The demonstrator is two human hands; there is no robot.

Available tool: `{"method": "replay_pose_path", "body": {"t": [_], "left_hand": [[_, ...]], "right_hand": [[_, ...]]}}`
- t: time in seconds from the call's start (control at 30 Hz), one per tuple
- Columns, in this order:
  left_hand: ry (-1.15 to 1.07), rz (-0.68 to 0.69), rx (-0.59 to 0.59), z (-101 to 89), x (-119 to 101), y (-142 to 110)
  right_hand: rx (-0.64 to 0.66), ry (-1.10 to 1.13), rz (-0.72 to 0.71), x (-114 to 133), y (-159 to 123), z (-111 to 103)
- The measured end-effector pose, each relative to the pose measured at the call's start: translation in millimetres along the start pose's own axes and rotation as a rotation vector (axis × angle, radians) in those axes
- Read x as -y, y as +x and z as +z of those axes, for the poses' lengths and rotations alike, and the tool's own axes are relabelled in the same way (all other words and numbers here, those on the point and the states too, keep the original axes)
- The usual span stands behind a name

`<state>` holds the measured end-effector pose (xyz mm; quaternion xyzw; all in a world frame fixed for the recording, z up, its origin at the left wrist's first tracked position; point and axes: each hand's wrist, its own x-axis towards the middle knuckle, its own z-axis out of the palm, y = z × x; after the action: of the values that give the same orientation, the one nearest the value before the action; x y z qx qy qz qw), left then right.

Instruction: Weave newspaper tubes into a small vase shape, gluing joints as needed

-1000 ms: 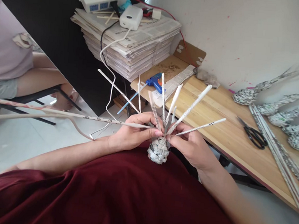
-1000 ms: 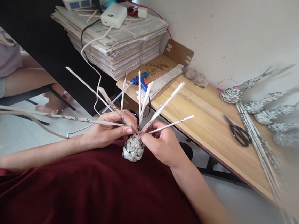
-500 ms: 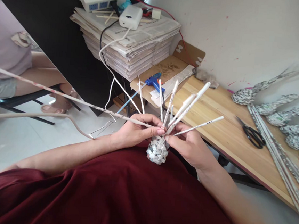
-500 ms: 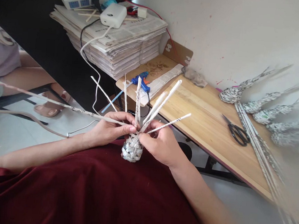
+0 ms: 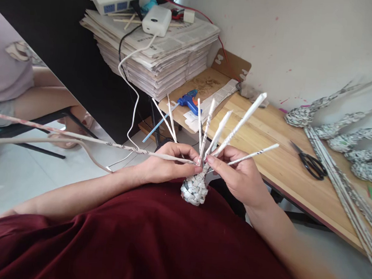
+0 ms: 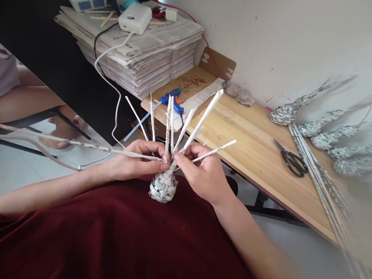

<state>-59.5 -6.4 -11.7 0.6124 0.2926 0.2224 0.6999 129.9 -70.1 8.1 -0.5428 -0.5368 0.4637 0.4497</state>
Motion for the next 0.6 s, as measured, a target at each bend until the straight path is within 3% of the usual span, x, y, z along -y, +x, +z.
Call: {"method": "replay_pose_path", "body": {"t": [0.17,0.4,0.6], "left_hand": [[-0.019,-0.046,0.027,0.1,-3.7,0.3],[0.068,-0.052,0.028,-0.4,-1.7,0.4],[-0.042,-0.012,0.018,2.4,-0.9,-1.2]], "right_hand": [[-0.025,-0.025,-0.121,-2.9,-3.1,5.9],[-0.036,-0.058,-0.135,2.5,-9.6,11.1],[-0.031,-0.064,-0.146,5.9,-13.3,8.3]]}}
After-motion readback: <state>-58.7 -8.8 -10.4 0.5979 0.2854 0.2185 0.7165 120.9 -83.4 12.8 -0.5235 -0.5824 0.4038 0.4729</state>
